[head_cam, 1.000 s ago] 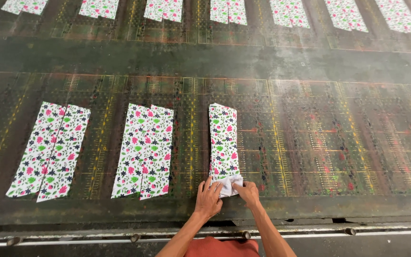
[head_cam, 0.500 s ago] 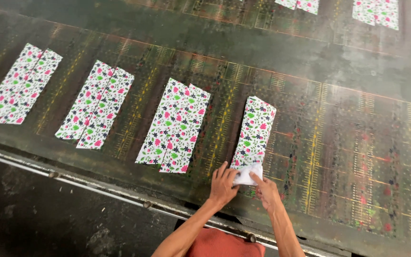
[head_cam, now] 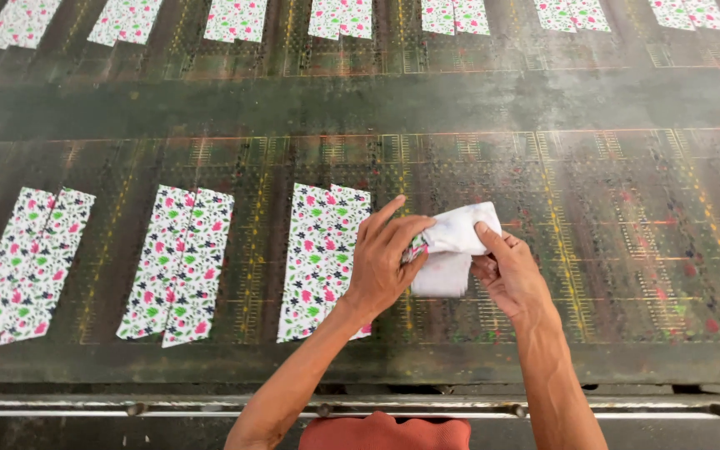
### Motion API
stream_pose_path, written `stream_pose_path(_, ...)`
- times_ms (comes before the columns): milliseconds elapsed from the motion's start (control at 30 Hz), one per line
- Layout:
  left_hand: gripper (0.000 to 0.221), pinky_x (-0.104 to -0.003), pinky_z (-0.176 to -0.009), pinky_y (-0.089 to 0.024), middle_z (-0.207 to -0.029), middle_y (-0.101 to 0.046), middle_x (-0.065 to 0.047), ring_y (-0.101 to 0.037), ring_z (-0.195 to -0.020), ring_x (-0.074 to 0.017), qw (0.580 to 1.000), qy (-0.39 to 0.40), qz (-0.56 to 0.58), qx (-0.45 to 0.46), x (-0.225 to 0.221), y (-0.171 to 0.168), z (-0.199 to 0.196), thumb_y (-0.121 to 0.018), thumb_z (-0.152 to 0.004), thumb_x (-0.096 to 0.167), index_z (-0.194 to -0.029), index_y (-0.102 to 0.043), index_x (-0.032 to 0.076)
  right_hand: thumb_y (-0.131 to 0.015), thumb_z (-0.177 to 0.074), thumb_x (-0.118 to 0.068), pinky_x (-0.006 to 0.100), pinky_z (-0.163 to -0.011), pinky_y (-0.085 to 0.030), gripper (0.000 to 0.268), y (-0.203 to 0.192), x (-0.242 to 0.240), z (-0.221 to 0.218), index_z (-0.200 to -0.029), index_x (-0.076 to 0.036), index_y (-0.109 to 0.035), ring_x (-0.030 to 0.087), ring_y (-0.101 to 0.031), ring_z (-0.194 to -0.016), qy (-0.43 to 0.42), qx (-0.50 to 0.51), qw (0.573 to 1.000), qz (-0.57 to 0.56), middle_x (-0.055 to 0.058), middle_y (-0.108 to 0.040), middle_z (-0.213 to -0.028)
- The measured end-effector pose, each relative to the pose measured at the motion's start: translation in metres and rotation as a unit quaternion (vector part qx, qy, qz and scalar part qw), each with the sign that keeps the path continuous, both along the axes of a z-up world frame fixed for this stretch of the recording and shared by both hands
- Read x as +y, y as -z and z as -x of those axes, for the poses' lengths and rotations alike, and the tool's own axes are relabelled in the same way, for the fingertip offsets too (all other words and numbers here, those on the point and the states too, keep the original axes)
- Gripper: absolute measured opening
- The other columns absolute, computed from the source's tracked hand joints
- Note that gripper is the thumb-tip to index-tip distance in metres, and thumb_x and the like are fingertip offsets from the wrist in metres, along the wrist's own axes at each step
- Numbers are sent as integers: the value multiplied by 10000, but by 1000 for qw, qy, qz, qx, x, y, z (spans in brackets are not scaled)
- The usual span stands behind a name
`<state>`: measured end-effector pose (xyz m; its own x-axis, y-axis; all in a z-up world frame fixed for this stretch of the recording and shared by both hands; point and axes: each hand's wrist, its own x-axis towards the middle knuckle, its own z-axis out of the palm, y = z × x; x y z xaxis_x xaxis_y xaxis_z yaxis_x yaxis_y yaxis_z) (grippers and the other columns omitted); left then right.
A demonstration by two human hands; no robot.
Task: Folding the bottom edges of multiple printed fabric strips laid out on a production table.
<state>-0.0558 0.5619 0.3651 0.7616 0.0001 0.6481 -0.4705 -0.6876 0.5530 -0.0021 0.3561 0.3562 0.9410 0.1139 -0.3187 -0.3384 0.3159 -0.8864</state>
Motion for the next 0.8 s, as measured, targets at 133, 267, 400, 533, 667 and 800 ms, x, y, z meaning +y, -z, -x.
stream_pose_path(133, 448, -497, -1173, -390, -1229, -684, 91, -515, -1436, -226, 1000, 12, -6, 19, 55, 11, -9, -771, -931, 274, -1355, -633, 321, -754, -984, -264, 156, -453, -260, 272, -14, 55, 19, -914, -34, -627, 15, -354, -494, 4, -5, 999, -37, -49, -463, -699)
stream_pose_path(267, 356, -518, -1124, -430, -1133, -712, 12, -570, -1367, -264, 996, 17, 24, 79, 100, 29, -11, -739, -972, 246, -1317, -665, 297, -773, -959, -281, 142, -438, -222, 272, -13, 104, 24, -862, -93, -601, -3, -358, -514, 8, 86, 994, -63, -77, -436, -729)
stream_pose_path(400, 379, -474, -1126, -429, -1199, -712, 21, -576, -1366, -223, 999, -12, -16, 48, 140, 49, -36, -759, -937, 255, -1301, -684, 329, -777, -957, -303, 158, -441, -220, 315, -14, 138, 9, -814, -100, -583, 2, -371, -514, -19, 72, 997, -36, -45, -452, -699)
stream_pose_path(533, 318, -575, -1130, -420, -1230, -695, -61, -520, -1398, -347, 999, -18, -2, 28, 153, 5, -10, -675, -1038, 174, -1349, -656, 234, -782, -970, -300, 132, -463, -253, 326, -31, 160, 16, -819, -96, -577, 0, -409, -557, -24, 40, 998, -44, -67, -399, -738)
stream_pose_path(667, 291, -464, -1124, -431, -1268, -685, 35, -458, -1463, -246, 992, -37, -119, 21, 162, 72, 4, -664, -1017, 239, -1303, -662, 292, -771, -973, -354, 147, -422, -289, 320, 2, 162, 35, -832, -115, -613, 31, -426, -493, -47, 50, 997, 27, -63, -448, -673)
stream_pose_path(800, 284, -442, -1118, -431, -1235, -682, 74, -443, -1463, -230, 974, -47, -210, 74, 158, 188, 46, -657, -1009, 201, -1277, -658, 294, -832, -906, -409, 204, -342, -257, 410, 81, 156, 78, -761, -88, -622, 116, -401, -370, -63, 108, 982, 141, 23, -480, -534)
